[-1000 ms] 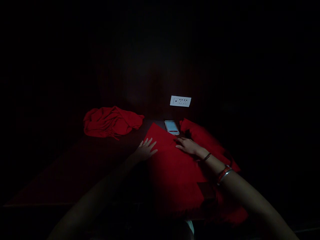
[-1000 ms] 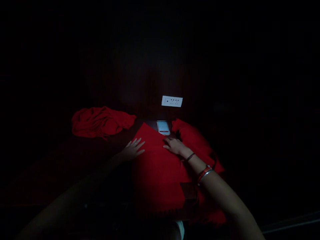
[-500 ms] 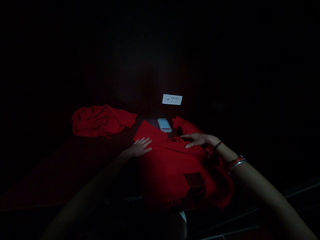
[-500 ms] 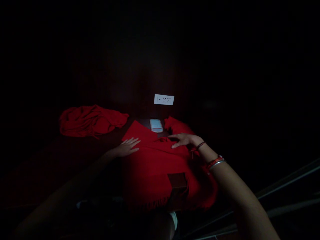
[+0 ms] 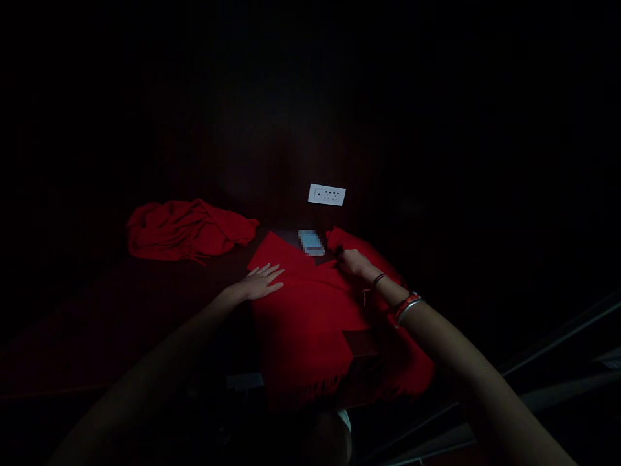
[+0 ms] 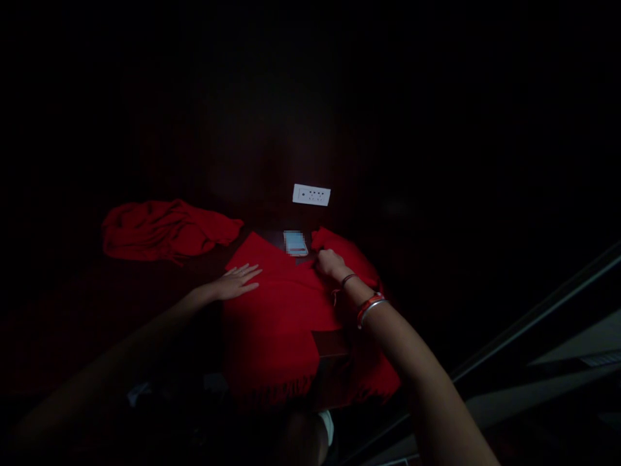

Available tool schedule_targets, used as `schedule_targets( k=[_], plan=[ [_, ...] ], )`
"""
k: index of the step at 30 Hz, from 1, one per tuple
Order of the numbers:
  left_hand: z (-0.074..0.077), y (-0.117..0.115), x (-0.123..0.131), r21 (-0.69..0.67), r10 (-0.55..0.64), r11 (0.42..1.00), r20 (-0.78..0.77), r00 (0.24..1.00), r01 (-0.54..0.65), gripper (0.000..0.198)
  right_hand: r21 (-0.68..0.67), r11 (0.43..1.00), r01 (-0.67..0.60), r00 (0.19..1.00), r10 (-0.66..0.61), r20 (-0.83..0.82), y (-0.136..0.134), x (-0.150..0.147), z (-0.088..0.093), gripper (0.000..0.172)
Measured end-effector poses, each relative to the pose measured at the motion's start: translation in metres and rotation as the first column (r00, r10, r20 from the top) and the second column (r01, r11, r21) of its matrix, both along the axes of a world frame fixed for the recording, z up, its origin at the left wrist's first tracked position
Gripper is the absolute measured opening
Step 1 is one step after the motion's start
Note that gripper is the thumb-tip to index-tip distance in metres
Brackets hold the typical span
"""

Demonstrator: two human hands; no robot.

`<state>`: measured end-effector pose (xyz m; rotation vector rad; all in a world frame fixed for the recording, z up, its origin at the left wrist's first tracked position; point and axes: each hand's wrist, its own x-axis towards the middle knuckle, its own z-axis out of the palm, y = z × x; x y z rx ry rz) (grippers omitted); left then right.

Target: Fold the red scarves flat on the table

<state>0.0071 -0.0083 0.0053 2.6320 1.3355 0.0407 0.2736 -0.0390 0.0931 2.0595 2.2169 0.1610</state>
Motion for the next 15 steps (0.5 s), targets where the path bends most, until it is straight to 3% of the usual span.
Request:
schedule_targets(
  k=[2,4,9,10,12,14,15],
  plan=[
    [0.001,-0.001,0.0,-0.007,0.0,1.0,-0.011,1.0,0.0,0.063,0.159,0.979,0.126,0.991,-0.13,0.016,-0.003,0.017,0.015,0.03],
    [0.002,-0.001,0.0,-0.011,0.002,1.0,-0.017,1.0,-0.003,0.064,0.339,0.908,0.247,0.964,-0.266,0.01,-0.009,0.043,0.036,0.027],
    [0.003,-0.001,-0.001,-0.02,0.014,1.0,-0.016,1.0,-0.014,0.063,0.472,0.78,0.412,0.892,-0.451,-0.034,-0.026,0.107,0.087,0.036],
    [0.003,-0.001,-0.001,-0.023,0.011,1.0,-0.016,1.0,-0.011,0.063,0.46,0.785,0.414,0.891,-0.453,-0.029,-0.028,0.112,0.091,0.034],
    [0.003,0.0,-0.002,-0.024,0.007,1.0,-0.012,1.0,-0.007,0.063,0.371,0.87,0.325,0.936,-0.353,0.006,-0.03,0.107,0.087,0.033],
    [0.002,0.001,-0.002,-0.017,0.009,1.0,-0.008,1.0,-0.01,0.063,0.21,0.972,0.108,0.993,-0.117,0.031,-0.031,0.085,0.067,0.041],
    [0.001,0.002,-0.003,-0.011,0.01,1.0,-0.004,1.0,-0.01,0.063,0.155,0.988,0.021,0.999,-0.025,0.027,-0.03,0.07,0.052,0.046]
  ],
)
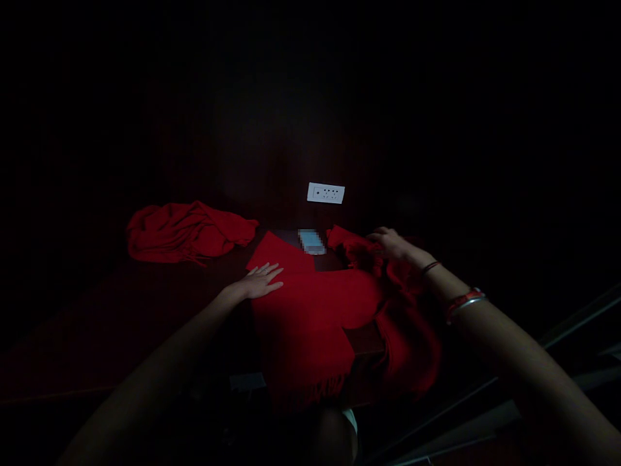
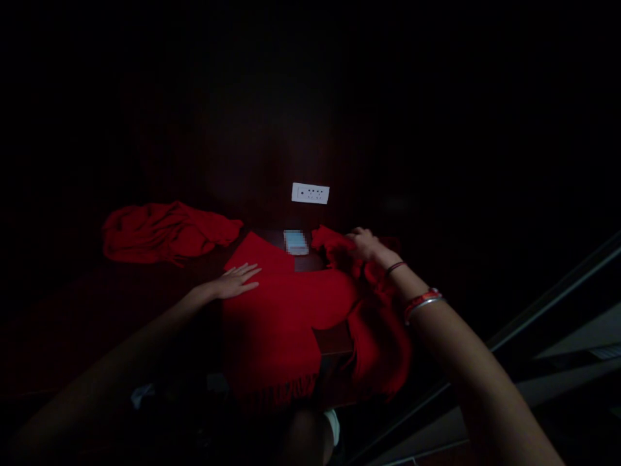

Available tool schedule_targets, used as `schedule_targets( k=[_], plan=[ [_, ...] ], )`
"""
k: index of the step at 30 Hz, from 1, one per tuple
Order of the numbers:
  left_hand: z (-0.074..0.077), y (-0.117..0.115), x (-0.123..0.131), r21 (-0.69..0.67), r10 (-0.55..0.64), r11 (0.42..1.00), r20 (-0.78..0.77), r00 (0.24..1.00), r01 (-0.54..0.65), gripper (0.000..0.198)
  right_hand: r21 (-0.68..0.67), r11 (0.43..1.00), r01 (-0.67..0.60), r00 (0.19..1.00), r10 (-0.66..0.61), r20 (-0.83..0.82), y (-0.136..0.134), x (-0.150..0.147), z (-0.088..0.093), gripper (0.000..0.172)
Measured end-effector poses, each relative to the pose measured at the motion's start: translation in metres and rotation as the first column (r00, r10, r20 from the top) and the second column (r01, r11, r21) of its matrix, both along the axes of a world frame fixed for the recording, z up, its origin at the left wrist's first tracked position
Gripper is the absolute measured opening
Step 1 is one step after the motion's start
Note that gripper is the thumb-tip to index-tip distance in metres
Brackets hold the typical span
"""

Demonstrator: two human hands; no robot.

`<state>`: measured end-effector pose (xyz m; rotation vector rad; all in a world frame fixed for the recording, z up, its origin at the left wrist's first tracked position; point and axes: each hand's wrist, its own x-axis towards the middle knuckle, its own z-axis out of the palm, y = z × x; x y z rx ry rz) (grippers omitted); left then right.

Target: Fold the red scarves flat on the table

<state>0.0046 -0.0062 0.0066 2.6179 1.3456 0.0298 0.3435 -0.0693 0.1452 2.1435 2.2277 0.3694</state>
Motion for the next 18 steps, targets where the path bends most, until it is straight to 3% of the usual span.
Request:
schedule_targets(
  k=[3,5,7,9,11,16,18],
  plan=[
    [-0.004,0.003,-0.001,0.01,-0.007,1.0,0.016,1.0,0.007,0.064,-0.121,0.934,-0.335,0.937,0.317,-0.149,0.002,-0.049,-0.052,0.065],
    [-0.005,0.005,-0.002,0.02,-0.017,1.0,0.041,0.999,0.016,0.064,-0.163,0.926,-0.341,0.933,0.312,-0.177,0.006,-0.073,-0.081,0.073],
    [-0.006,0.007,-0.003,0.045,-0.036,0.998,0.081,0.996,0.033,0.062,-0.175,0.946,-0.274,0.956,0.247,-0.161,0.012,-0.086,-0.096,0.064],
    [-0.004,0.009,-0.006,0.103,-0.072,0.993,0.142,0.987,0.057,0.057,-0.206,0.95,-0.234,0.968,0.209,-0.14,0.02,-0.09,-0.097,0.044],
    [-0.002,0.013,-0.009,0.161,-0.112,0.984,0.219,0.969,0.077,0.049,-0.218,0.948,-0.233,0.969,0.207,-0.139,0.026,-0.086,-0.087,0.031],
    [0.003,0.022,-0.021,0.142,-0.09,0.989,0.387,0.918,0.037,0.035,-0.016,0.975,-0.223,0.955,0.215,-0.205,0.035,-0.065,-0.055,0.03],
    [0.002,0.024,-0.024,0.117,-0.071,0.993,0.428,0.901,0.022,0.032,-0.043,0.984,-0.173,0.975,0.165,-0.149,0.036,-0.06,-0.053,0.028]
  ],
)
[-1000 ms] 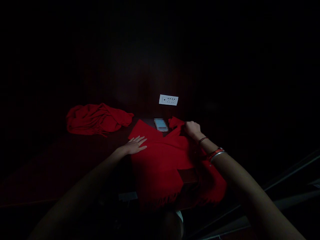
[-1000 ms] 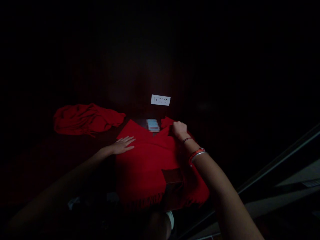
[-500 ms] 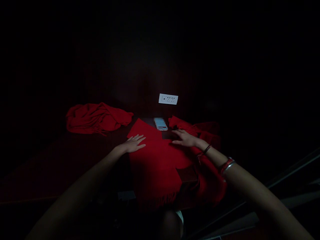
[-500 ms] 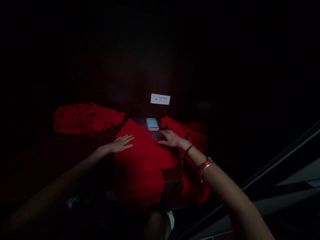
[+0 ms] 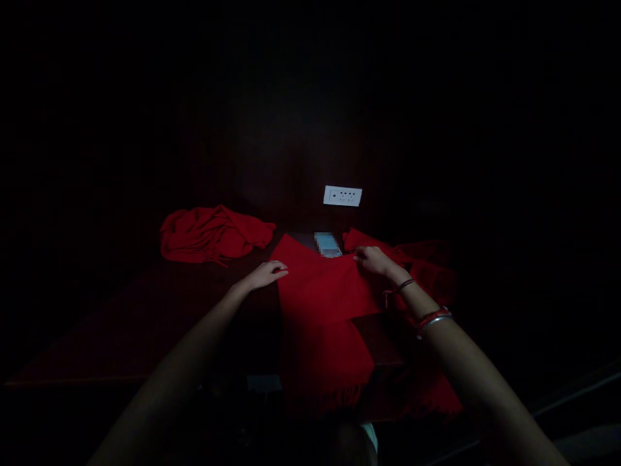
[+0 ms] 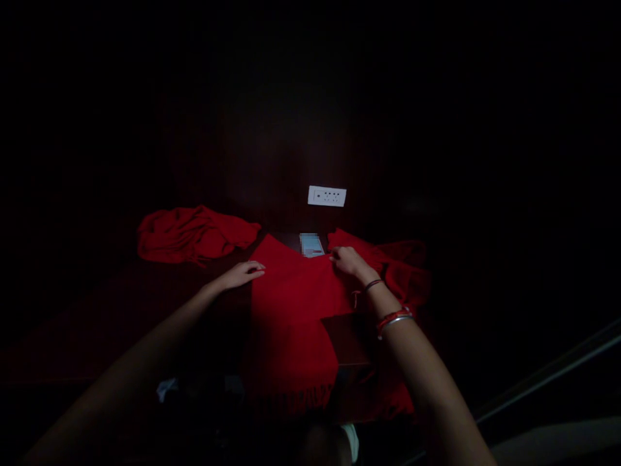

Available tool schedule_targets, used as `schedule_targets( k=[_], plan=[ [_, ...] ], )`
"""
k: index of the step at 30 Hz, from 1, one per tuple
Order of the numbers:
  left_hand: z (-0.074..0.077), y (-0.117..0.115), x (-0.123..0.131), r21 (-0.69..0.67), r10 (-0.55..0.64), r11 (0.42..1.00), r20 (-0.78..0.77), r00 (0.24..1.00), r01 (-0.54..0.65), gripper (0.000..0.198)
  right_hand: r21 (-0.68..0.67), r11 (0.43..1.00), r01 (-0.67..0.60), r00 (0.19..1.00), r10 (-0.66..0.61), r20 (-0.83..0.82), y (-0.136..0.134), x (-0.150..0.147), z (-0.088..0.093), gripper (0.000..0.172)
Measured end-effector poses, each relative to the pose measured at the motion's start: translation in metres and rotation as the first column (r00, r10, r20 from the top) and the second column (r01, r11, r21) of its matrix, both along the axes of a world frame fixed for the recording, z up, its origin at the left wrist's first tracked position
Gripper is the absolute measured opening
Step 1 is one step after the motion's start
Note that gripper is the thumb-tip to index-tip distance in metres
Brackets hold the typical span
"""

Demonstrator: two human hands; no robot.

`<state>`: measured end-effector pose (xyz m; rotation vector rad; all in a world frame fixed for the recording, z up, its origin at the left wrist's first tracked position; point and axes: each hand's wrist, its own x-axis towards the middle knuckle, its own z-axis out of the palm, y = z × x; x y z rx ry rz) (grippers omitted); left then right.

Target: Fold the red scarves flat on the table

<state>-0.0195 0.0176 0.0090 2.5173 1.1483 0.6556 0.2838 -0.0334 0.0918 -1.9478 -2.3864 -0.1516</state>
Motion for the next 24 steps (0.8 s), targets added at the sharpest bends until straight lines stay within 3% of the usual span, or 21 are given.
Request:
schedule_targets(
  k=[5,12,15,18,21,24],
  plan=[
    [-0.002,-0.001,0.0,0.034,0.027,0.999,0.05,0.998,-0.029,0.026,-0.052,0.993,0.103,0.987,-0.095,0.126,0.002,-0.016,-0.024,0.035],
    [0.012,-0.011,-0.004,0.066,-0.041,0.997,-0.139,0.989,0.05,0.033,-0.001,0.992,-0.126,0.987,0.125,-0.105,0.005,-0.076,-0.046,0.049],
    [0.02,-0.022,-0.008,-0.05,-0.06,0.998,-0.284,0.957,0.048,0.054,-0.014,0.979,-0.201,0.967,0.196,-0.16,0.002,-0.09,-0.059,0.056],
    [0.027,-0.031,-0.012,-0.23,-0.063,0.973,-0.395,0.917,-0.032,0.078,-0.056,0.965,-0.257,0.953,0.243,-0.179,-0.001,-0.096,-0.068,0.06],
    [0.034,-0.036,-0.017,-0.306,-0.047,0.947,-0.449,0.892,-0.104,0.081,-0.042,0.955,-0.293,0.942,0.281,-0.181,-0.005,-0.095,-0.068,0.063],
    [0.039,-0.037,-0.019,-0.288,-0.005,0.943,-0.508,0.862,-0.164,0.076,-0.032,0.946,-0.324,0.933,0.313,-0.176,-0.01,-0.091,-0.066,0.067]
  ],
)
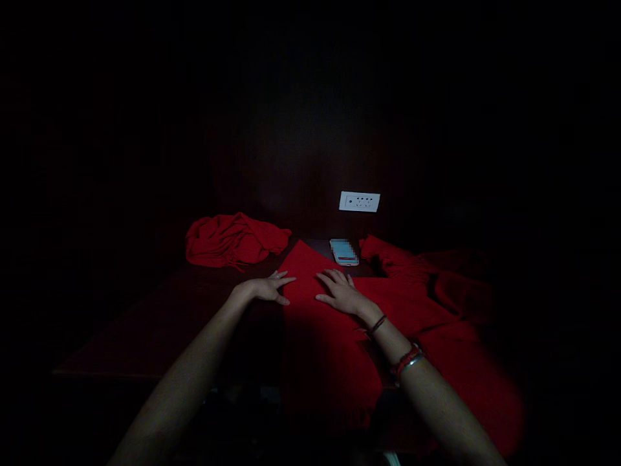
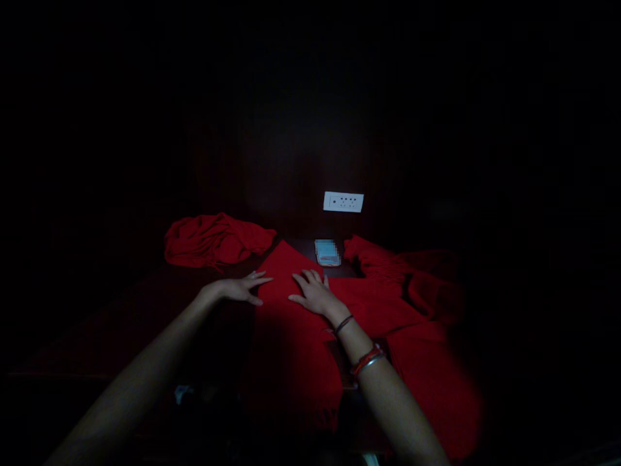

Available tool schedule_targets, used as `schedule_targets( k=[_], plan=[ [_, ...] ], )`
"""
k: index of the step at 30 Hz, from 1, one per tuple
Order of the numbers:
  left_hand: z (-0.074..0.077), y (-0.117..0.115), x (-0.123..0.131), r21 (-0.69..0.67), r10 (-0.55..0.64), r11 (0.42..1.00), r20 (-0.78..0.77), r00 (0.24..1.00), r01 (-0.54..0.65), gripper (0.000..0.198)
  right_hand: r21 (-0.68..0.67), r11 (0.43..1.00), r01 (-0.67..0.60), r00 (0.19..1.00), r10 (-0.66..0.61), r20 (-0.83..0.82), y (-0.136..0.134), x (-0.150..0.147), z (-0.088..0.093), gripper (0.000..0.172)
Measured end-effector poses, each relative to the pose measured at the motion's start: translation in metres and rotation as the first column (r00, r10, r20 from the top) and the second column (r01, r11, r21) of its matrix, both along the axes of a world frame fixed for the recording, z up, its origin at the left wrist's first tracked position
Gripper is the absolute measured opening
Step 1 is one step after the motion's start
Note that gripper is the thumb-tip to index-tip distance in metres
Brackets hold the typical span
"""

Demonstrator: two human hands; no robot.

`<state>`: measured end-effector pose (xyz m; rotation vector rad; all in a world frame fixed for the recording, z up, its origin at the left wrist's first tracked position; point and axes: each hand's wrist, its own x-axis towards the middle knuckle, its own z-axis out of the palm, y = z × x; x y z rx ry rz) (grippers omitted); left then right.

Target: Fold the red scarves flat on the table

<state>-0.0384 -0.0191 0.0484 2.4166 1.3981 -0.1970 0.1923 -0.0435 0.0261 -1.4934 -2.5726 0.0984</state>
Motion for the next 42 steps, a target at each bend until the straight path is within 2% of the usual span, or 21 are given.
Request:
schedule_targets(
  k=[5,10,13,16,21,24,28,31,34,37,40,42],
  plan=[
    [-0.007,-0.009,0.014,0.252,-0.046,0.967,0.019,0.999,0.04,0.045,-0.14,0.99,0.028,0.998,-0.02,0.061,-0.001,0.0,-0.005,0.069],
    [-0.027,-0.028,0.015,0.178,-0.094,0.98,0.008,0.996,0.091,0.064,-0.188,0.979,0.08,0.996,-0.069,0.063,0.004,-0.006,-0.01,0.072],
    [-0.032,-0.03,0.004,0.216,-0.151,0.965,-0.004,0.989,0.148,0.058,-0.188,0.978,0.092,0.994,-0.08,0.07,0.004,-0.009,-0.009,0.068],
    [-0.032,-0.024,0.003,0.225,-0.166,0.96,-0.014,0.986,0.165,0.055,-0.198,0.976,0.086,0.995,-0.075,0.064,0.002,-0.006,-0.006,0.067],
    [-0.037,-0.01,0.029,0.273,-0.118,0.957,0.044,0.992,0.102,0.053,-0.241,0.97,0.022,0.999,-0.013,0.041,0.0,0.015,0.004,0.073],
    [-0.041,-0.002,0.036,0.323,-0.164,0.938,0.084,0.983,0.129,0.05,-0.261,0.964,0.046,0.997,-0.028,0.073,0.001,0.022,0.005,0.075],
    [-0.037,0.003,0.022,0.459,-0.25,0.875,0.154,0.956,0.155,0.037,-0.251,0.966,0.067,0.995,-0.046,0.092,0.006,0.015,-0.001,0.073],
    [-0.029,0.001,0.009,0.501,-0.337,0.842,0.198,0.92,0.201,0.027,-0.217,0.974,0.065,0.996,-0.05,0.075,0.008,0.009,-0.004,0.071],
    [-0.021,0.0,0.004,0.482,-0.417,0.824,0.157,0.895,0.299,0.026,-0.176,0.984,0.037,0.999,-0.029,0.045,0.003,0.008,0.0,0.069],
    [-0.017,-0.003,0.002,0.473,-0.478,0.797,0.115,0.871,0.375,0.028,-0.096,0.994,-0.046,0.999,0.046,-0.008,-0.005,0.009,0.007,0.067],
    [-0.015,-0.006,0.004,0.497,-0.497,0.772,0.085,0.864,0.395,0.03,-0.035,0.994,-0.106,0.994,0.105,-0.043,-0.009,0.012,0.013,0.064],
    [-0.014,-0.007,0.008,0.531,-0.506,0.739,0.032,0.862,0.415,0.026,-0.028,0.995,-0.1,0.994,0.098,-0.046,-0.007,0.015,0.014,0.062]
  ],
)
